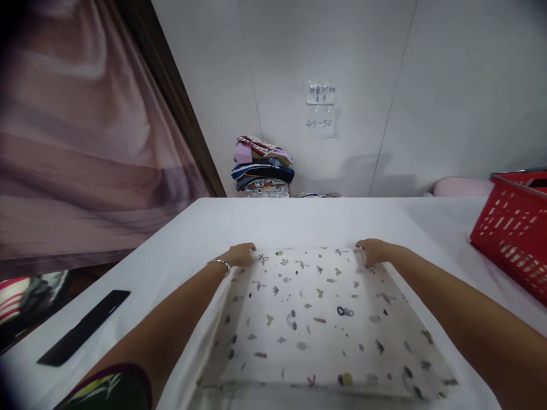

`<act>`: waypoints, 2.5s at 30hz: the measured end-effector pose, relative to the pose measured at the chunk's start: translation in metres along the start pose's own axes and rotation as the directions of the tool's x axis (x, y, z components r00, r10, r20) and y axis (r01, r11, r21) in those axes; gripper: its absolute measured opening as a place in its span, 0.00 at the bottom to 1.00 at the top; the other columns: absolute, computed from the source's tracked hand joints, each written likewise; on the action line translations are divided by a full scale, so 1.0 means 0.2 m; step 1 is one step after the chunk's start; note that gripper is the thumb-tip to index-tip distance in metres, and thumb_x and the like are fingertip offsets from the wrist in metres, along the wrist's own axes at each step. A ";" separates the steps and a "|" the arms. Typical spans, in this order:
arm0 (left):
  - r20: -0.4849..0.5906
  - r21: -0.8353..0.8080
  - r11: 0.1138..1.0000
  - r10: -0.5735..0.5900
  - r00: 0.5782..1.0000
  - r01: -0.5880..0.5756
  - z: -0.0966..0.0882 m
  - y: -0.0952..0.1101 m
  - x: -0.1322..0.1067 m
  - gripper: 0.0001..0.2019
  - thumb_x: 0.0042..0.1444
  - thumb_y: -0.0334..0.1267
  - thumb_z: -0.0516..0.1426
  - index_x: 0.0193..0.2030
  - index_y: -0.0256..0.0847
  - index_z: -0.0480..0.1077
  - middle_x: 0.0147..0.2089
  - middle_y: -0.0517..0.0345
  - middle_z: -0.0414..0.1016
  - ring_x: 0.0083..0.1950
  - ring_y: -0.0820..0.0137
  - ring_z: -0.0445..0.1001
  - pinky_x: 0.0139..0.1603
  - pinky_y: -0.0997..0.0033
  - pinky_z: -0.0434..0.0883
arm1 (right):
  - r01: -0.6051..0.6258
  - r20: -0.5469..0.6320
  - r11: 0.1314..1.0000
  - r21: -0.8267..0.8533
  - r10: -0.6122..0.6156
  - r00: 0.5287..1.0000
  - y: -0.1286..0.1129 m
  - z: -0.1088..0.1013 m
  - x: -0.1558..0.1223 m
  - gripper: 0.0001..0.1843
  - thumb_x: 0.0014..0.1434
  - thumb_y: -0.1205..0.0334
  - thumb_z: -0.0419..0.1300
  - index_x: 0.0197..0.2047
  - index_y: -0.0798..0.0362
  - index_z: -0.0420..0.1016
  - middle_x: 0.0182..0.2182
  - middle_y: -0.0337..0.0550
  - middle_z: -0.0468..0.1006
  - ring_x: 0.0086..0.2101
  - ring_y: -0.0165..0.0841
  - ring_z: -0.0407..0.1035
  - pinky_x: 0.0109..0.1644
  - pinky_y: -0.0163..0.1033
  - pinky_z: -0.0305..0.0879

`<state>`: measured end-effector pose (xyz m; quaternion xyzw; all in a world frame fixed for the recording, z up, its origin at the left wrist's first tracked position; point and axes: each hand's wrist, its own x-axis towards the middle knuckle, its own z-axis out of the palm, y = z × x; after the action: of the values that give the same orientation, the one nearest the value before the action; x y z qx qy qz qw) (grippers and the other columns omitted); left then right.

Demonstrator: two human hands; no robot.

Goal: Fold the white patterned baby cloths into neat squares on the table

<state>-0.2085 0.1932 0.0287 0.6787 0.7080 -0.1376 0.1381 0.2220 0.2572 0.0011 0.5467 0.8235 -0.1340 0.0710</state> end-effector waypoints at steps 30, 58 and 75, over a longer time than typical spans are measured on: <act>-0.670 0.155 0.986 0.151 0.727 -0.063 -0.38 0.00 -0.97 0.17 0.56 0.27 0.46 0.48 0.42 0.67 0.46 0.50 0.70 0.51 0.60 0.65 0.54 0.58 0.55 | -0.101 -0.629 0.937 -0.336 -0.143 0.765 -0.23 -0.51 -0.77 0.18 0.55 0.71 0.47 0.46 0.56 0.73 0.46 0.53 0.74 0.46 0.42 0.65 0.51 0.45 0.54; -0.415 -0.232 0.913 0.219 0.883 -0.335 0.43 0.02 -1.13 0.16 0.54 0.42 0.54 0.49 0.45 0.68 0.52 0.55 0.70 0.53 0.63 0.66 0.56 0.61 0.62 | 0.208 -0.481 0.971 0.115 -0.129 0.867 -0.30 0.48 -1.07 0.25 0.58 0.53 0.47 0.59 0.40 0.63 0.60 0.38 0.61 0.57 0.42 0.58 0.56 0.50 0.63; -0.493 -0.100 0.985 0.072 0.867 -0.139 0.48 0.13 -0.77 0.25 0.62 0.51 0.44 0.62 0.42 0.56 0.66 0.50 0.53 0.68 0.59 0.46 0.65 0.47 0.46 | 0.060 -0.380 0.998 0.000 -0.055 0.923 -0.44 0.45 -0.63 0.33 0.62 0.43 0.38 0.64 0.51 0.55 0.64 0.46 0.50 0.63 0.42 0.42 0.63 0.54 0.46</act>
<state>-0.1749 0.0152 -0.0018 0.7186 0.6892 0.0925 0.0072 0.1872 0.0872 -0.0395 0.5383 0.8365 -0.0326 -0.0971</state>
